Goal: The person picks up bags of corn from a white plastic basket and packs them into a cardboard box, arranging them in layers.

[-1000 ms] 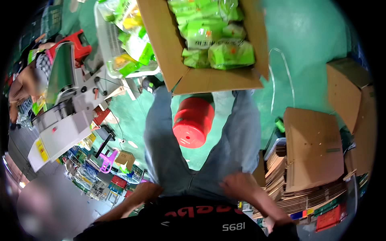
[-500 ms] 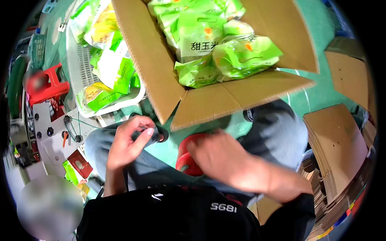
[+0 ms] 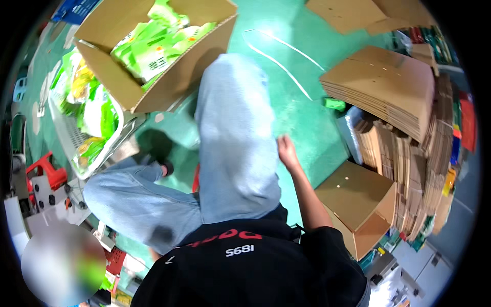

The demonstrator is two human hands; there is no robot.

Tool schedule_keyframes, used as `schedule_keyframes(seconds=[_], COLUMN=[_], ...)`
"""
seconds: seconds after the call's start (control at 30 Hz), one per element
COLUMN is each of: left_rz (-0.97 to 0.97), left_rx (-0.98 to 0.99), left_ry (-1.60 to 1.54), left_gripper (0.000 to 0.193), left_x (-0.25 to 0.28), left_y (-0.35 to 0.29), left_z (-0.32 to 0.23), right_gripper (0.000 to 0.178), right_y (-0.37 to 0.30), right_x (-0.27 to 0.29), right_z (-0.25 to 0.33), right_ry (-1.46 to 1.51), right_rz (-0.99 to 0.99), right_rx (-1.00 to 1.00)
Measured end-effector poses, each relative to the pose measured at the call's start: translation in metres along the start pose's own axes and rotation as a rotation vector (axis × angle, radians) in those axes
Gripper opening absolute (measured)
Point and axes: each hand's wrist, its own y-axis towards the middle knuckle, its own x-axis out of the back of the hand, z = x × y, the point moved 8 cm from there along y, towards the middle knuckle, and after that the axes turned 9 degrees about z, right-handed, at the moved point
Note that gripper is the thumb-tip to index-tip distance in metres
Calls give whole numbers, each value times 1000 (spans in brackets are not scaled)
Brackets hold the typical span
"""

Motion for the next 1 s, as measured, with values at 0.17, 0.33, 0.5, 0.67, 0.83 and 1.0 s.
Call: schedule_keyframes(seconds=[0.17, 0.33, 0.5, 0.67, 0.83, 1.0], left_rz=[530, 677, 678, 540, 212, -65], left_rx=[136, 250, 296, 141, -85, -164], left_ry=[183, 204, 163, 6, -371, -673], left_gripper=[27, 28, 32, 37, 43, 26], left_x=[-178, -280, -261, -223, -90, 47], left_y=[-62, -87, -75, -6, 43, 42], left_z=[35, 19, 24, 15, 6, -67], right_gripper=[28, 27, 29, 32, 36, 30], right_y=[-54, 0, 80, 168, 235, 41], right_x=[-70, -60, -35, 65, 244, 51], right_z=[-172, -138, -81, -45, 173, 460], right_ry=[-433, -484, -518, -511, -590, -325], right_rz=[342, 339, 303, 71, -463, -41], right_rx=[-556, -563, -440, -255, 534, 1015])
